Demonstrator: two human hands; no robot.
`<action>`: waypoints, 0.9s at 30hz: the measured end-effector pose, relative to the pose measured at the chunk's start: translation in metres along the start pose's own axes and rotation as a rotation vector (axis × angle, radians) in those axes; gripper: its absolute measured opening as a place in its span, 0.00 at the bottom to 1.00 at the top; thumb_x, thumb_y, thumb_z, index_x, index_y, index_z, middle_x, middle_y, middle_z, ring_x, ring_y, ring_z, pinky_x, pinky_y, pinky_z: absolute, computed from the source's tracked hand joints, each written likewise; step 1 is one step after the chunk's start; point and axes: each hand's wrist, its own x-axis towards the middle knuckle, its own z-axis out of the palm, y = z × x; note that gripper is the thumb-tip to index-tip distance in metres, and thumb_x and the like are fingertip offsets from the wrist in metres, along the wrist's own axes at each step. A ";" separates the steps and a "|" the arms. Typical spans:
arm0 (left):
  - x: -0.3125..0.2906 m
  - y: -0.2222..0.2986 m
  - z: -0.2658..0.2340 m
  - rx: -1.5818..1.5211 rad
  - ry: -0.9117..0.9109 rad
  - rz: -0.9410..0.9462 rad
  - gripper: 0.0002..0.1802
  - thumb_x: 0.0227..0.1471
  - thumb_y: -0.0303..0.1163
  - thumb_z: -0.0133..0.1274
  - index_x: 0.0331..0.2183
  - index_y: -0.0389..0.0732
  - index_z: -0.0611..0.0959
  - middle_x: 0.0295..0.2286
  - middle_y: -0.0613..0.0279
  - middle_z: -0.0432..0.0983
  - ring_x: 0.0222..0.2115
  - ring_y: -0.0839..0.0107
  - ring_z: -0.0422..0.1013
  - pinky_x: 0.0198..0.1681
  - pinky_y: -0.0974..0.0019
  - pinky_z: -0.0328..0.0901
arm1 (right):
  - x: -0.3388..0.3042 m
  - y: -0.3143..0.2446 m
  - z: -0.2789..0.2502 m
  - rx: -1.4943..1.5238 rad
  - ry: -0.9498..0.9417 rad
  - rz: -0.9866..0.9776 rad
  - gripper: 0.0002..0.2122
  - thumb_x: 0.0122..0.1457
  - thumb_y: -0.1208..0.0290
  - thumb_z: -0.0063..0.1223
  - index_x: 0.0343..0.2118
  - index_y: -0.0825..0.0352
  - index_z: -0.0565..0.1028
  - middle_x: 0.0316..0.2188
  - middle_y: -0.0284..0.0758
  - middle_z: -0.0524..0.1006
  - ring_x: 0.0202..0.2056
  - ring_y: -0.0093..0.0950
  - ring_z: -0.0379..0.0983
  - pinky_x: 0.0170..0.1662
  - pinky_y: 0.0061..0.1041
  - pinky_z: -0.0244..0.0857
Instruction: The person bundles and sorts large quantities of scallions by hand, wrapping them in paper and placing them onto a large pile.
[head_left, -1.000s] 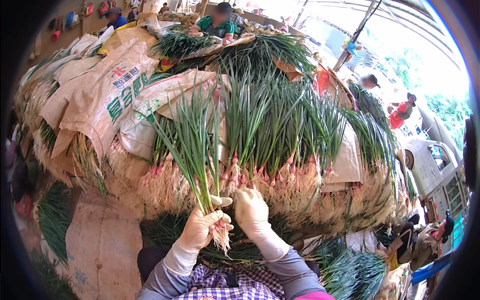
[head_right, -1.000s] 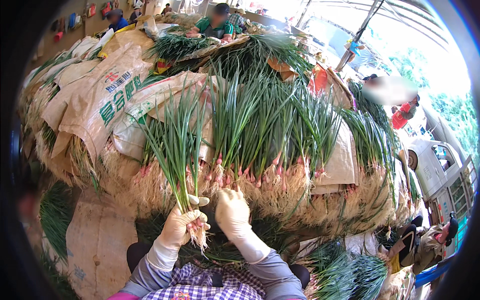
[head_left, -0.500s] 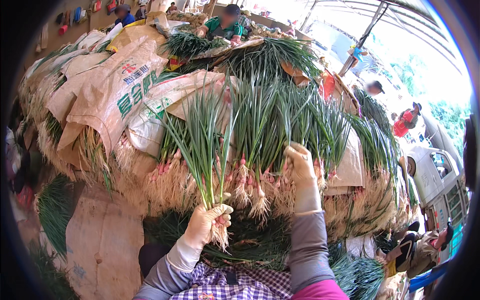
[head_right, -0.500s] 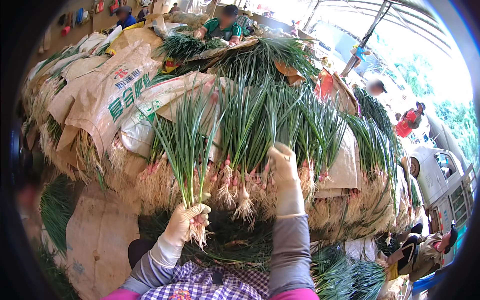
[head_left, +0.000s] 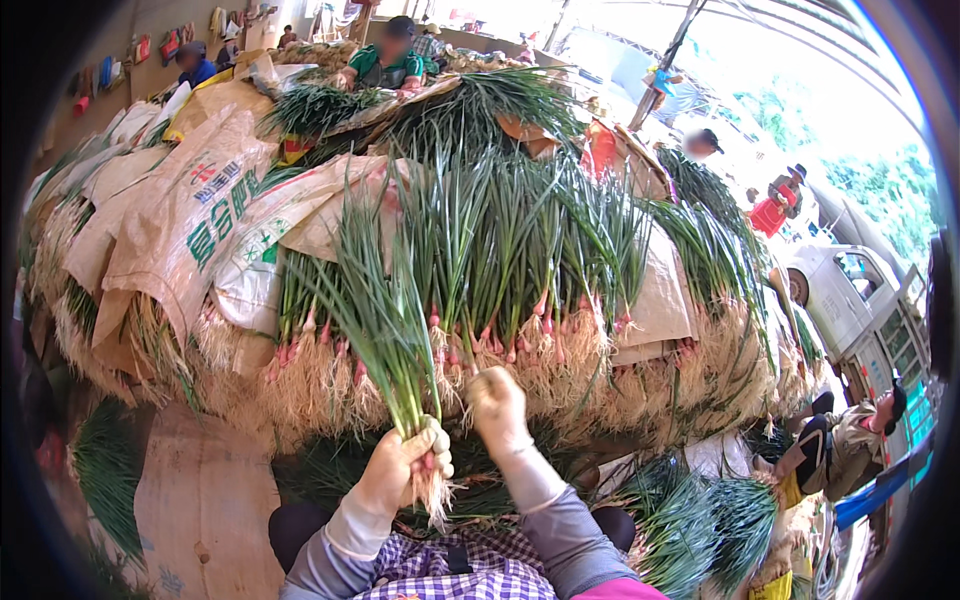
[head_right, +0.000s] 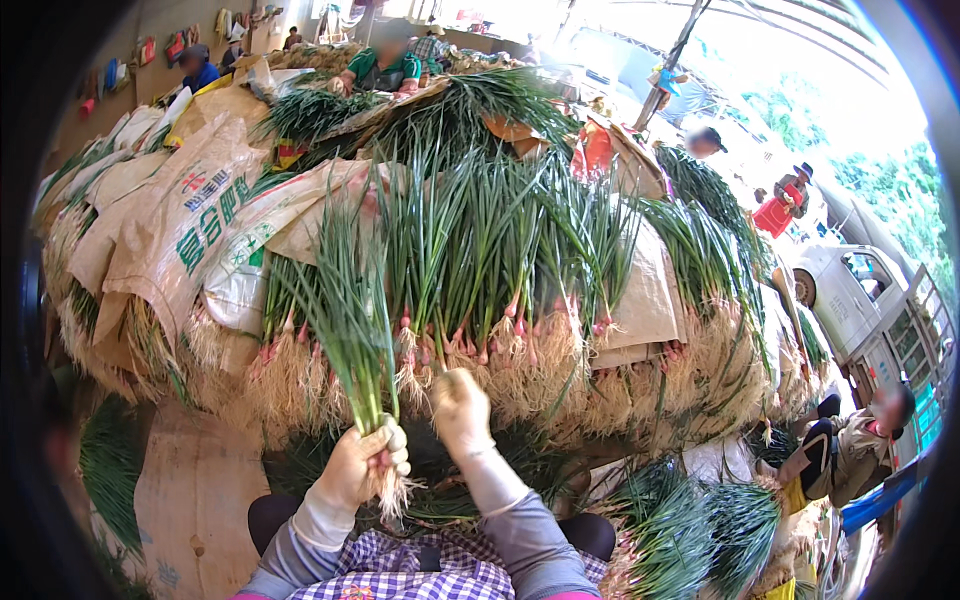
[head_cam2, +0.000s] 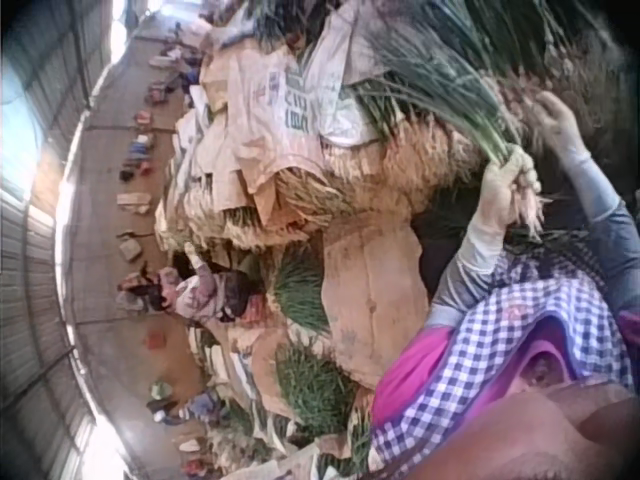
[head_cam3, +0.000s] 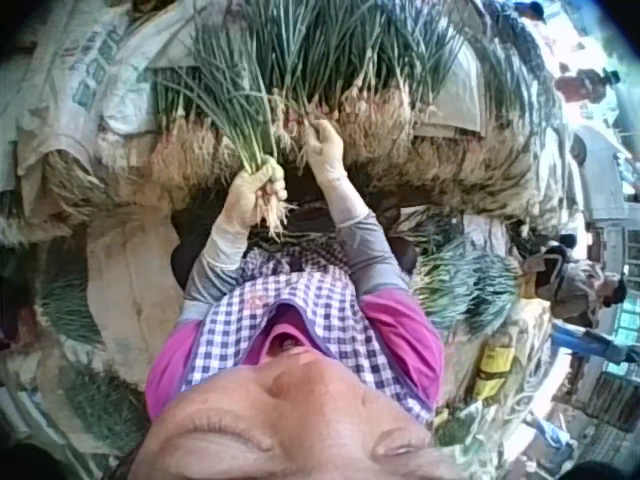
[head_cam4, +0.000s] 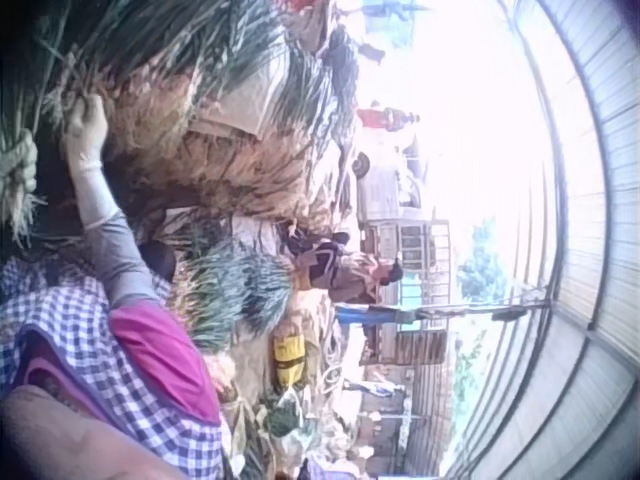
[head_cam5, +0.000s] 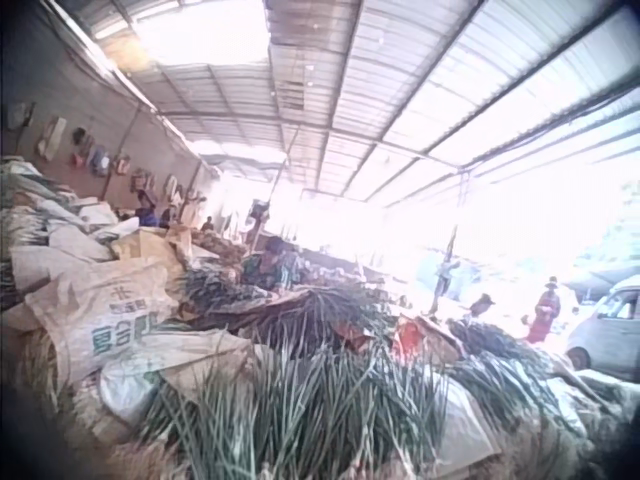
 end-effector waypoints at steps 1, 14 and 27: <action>-0.008 0.003 0.008 -0.028 -0.079 0.053 0.05 0.58 0.30 0.44 0.35 0.40 0.71 0.26 0.62 0.68 0.24 0.73 0.66 0.29 0.64 0.67 | 0.012 0.009 -0.014 0.017 -0.004 0.113 0.05 0.57 0.70 0.47 0.29 0.65 0.71 0.22 0.44 0.74 0.26 0.44 0.72 0.29 0.35 0.66; 0.001 0.015 -0.003 0.190 0.201 0.110 0.06 0.58 0.31 0.46 0.36 0.40 0.73 0.30 0.59 0.73 0.27 0.71 0.72 0.33 0.62 0.72 | 0.189 0.018 -0.043 -0.486 -0.063 0.197 0.12 0.55 0.67 0.52 0.39 0.67 0.72 0.25 0.41 0.76 0.29 0.30 0.75 0.31 0.32 0.69; 0.001 0.019 -0.002 0.034 0.012 0.284 0.07 0.55 0.30 0.50 0.36 0.40 0.72 0.32 0.57 0.69 0.29 0.67 0.71 0.33 0.56 0.72 | 0.114 -0.026 0.057 -0.632 -0.102 -0.399 0.20 0.50 0.80 0.48 0.49 0.68 0.67 0.47 0.47 0.69 0.43 0.44 0.70 0.48 0.34 0.65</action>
